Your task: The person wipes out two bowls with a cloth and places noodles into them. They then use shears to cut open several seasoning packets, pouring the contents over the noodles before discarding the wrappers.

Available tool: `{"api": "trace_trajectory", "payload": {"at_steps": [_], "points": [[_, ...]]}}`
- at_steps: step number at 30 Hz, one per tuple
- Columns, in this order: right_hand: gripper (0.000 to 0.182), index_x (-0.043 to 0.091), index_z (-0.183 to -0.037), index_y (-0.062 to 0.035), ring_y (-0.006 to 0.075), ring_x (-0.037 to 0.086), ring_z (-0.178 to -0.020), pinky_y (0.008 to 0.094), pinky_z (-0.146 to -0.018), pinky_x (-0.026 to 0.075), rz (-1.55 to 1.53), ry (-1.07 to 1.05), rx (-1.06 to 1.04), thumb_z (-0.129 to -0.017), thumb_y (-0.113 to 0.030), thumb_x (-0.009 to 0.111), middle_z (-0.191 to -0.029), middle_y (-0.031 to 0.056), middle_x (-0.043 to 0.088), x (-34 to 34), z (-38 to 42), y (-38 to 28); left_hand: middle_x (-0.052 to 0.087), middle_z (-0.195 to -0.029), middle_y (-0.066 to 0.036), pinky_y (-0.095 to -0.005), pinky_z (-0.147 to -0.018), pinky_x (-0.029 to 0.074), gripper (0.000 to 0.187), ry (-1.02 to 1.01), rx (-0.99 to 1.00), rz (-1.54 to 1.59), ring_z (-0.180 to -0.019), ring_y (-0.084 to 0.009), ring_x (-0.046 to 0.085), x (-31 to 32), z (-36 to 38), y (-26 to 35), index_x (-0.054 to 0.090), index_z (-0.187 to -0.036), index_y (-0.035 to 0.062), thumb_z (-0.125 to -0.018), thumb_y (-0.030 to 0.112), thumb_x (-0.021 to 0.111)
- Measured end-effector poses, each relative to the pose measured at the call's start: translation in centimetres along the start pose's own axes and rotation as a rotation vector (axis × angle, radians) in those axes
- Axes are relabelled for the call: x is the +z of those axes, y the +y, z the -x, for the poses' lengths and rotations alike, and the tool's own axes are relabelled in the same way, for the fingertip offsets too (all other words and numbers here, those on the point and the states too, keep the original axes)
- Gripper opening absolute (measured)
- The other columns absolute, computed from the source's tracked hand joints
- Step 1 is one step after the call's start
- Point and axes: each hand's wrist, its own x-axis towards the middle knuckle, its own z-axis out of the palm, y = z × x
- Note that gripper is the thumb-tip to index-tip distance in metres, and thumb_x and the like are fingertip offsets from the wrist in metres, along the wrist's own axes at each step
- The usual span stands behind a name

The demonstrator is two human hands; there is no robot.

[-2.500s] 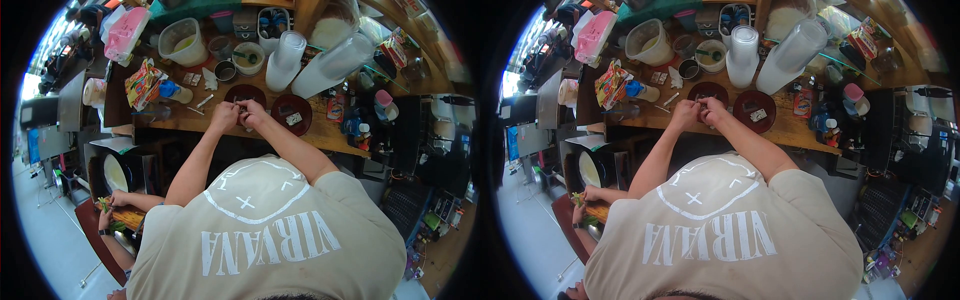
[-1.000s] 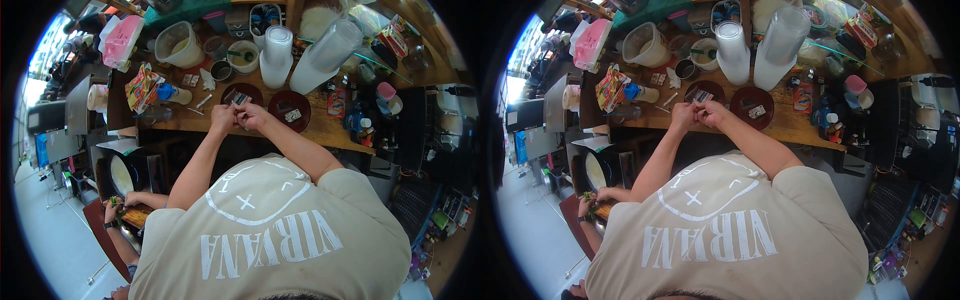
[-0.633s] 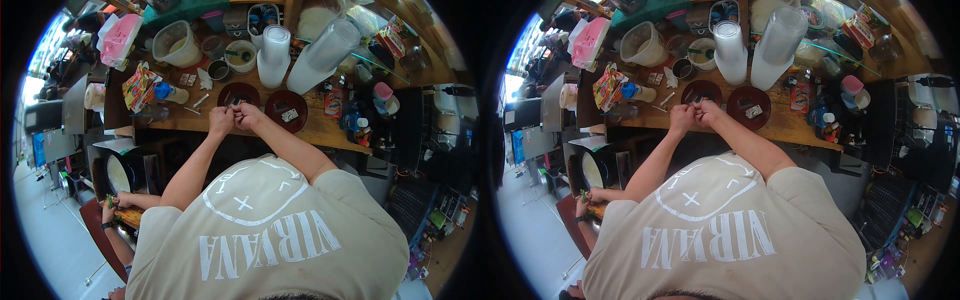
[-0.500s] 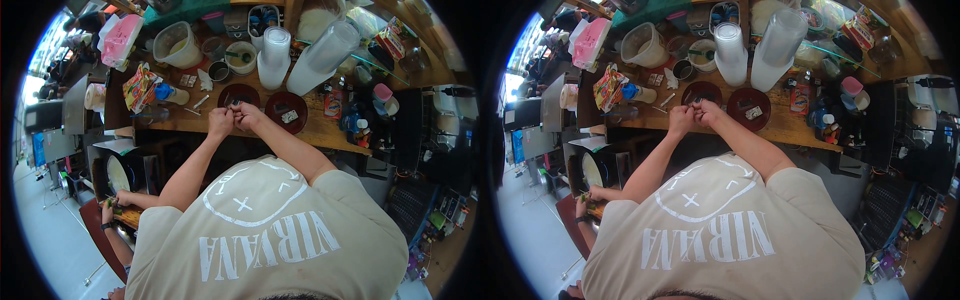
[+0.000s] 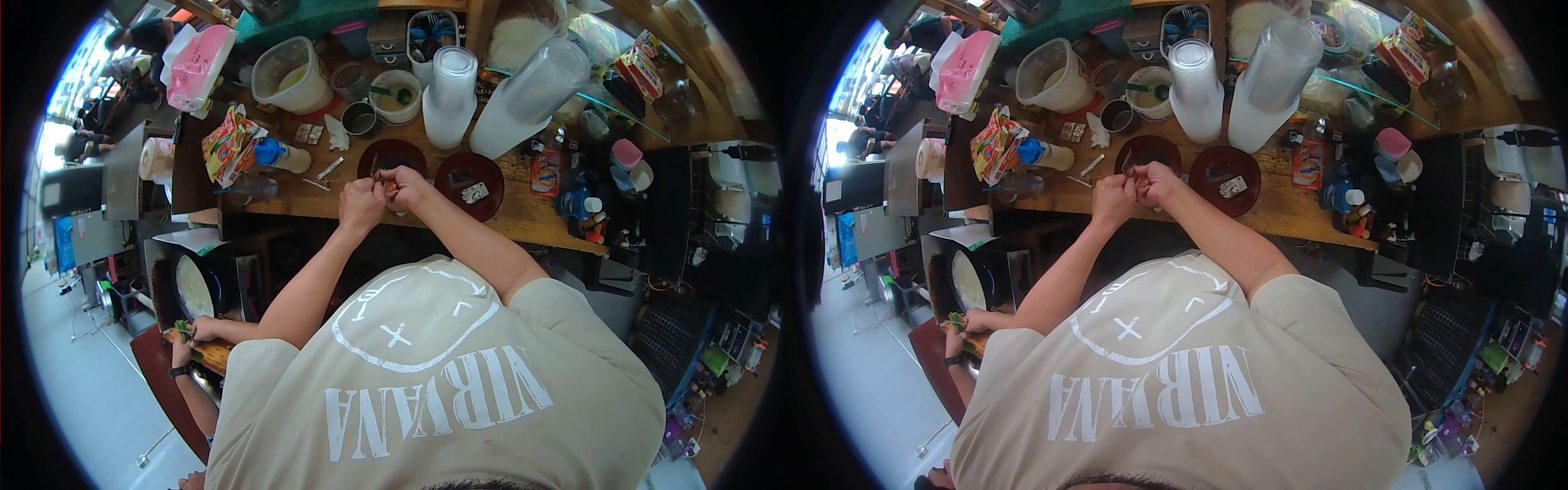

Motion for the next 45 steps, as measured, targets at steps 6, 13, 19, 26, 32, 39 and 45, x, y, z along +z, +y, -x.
{"api": "trace_trajectory", "payload": {"at_steps": [6,13,19,26,32,39,45], "points": [[0.021,0.062,-0.088,-0.0091,0.0127,0.053,-0.052,0.0216,-0.041,0.037,0.029,-0.119,0.013,-0.102,-0.022,0.054,-0.075,0.002,0.062,-0.5,0.0,-0.1,0.067,-0.07,-0.024,-0.0467,-0.064,0.055,0.034,0.052,-0.041,0.129,-0.066,-0.0395,0.068,0.9,-0.2,-0.7,0.068,-0.076,-0.0026,-0.09,0.027,0.06],[0.024,0.065,-0.095,-0.0121,0.022,0.06,-0.072,0.0415,-0.071,0.052,0.114,-0.079,-0.22,-0.102,-0.034,0.056,-0.083,0.0055,0.064,-0.6,-2.0,0.8,0.059,-0.058,-0.005,-0.0286,-0.041,0.046,0.028,-0.171,-0.455,0.653,-0.046,-0.0132,0.056,0.6,0.0,1.1,0.066,-0.077,0.0004,-0.094,0.022,0.061],[0.017,0.064,-0.097,-0.0119,0.0165,0.055,-0.068,0.0363,-0.065,0.049,0.189,-0.151,-0.133,-0.099,-0.028,0.062,-0.082,0.004,0.062,-1.1,-0.4,1.6,0.061,-0.06,-0.005,-0.0298,-0.04,0.044,0.026,-0.123,-0.537,0.72,-0.048,-0.0135,0.057,1.7,-2.2,-1.0,0.066,-0.074,-0.0002,-0.093,0.018,0.061],[0.01,0.062,-0.092,-0.0126,0.0094,0.054,-0.062,0.0305,-0.065,0.048,0.104,0.072,-0.101,-0.099,-0.019,0.061,-0.076,-0.0023,0.06,0.2,1.9,1.2,0.064,-0.059,-0.011,-0.0351,-0.043,0.046,0.028,-0.145,-0.456,0.618,-0.048,-0.0187,0.061,2.2,-2.1,-0.5,0.068,-0.069,-0.0022,-0.09,0.016,0.062],[0.007,0.061,-0.092,-0.0151,0.0079,0.052,-0.054,0.029,-0.066,0.048,0.073,0.081,-0.096,-0.098,-0.013,0.059,-0.075,-0.0051,0.06,-0.2,1.2,0.4,0.069,-0.071,-0.021,-0.0424,-0.066,0.054,0.027,-0.097,-0.26,0.292,-0.07,-0.0304,0.072,1.8,-1.6,-0.5,0.073,-0.075,-0.0012,-0.086,0.023,0.066],[0.014,0.063,-0.088,-0.0139,0.008,0.052,-0.056,0.0272,-0.063,0.045,-0.001,0.073,-0.108,-0.098,-0.008,0.056,-0.08,-0.0007,0.065,0.4,2.0,0.1,0.064,-0.062,-0.019,-0.0403,-0.059,0.049,0.034,-0.041,-0.138,0.208,-0.059,-0.0252,0.066,0.7,-1.1,-0.4,0.069,-0.074,-0.005,-0.089,0.025,0.065],[0.017,0.063,-0.093,-0.0036,0.0093,0.053,-0.057,0.0232,-0.053,0.043,0.029,-0.013,-0.04,-0.1,-0.01,0.048,-0.08,0.0031,0.063,-0.1,1.9,-0.4,0.064,-0.066,-0.024,-0.0426,-0.062,0.05,0.03,-0.029,-0.089,0.161,-0.063,-0.0332,0.067,-0.6,-0.5,1.0,0.069,-0.077,-0.0038,-0.088,0.024,0.064]]}}
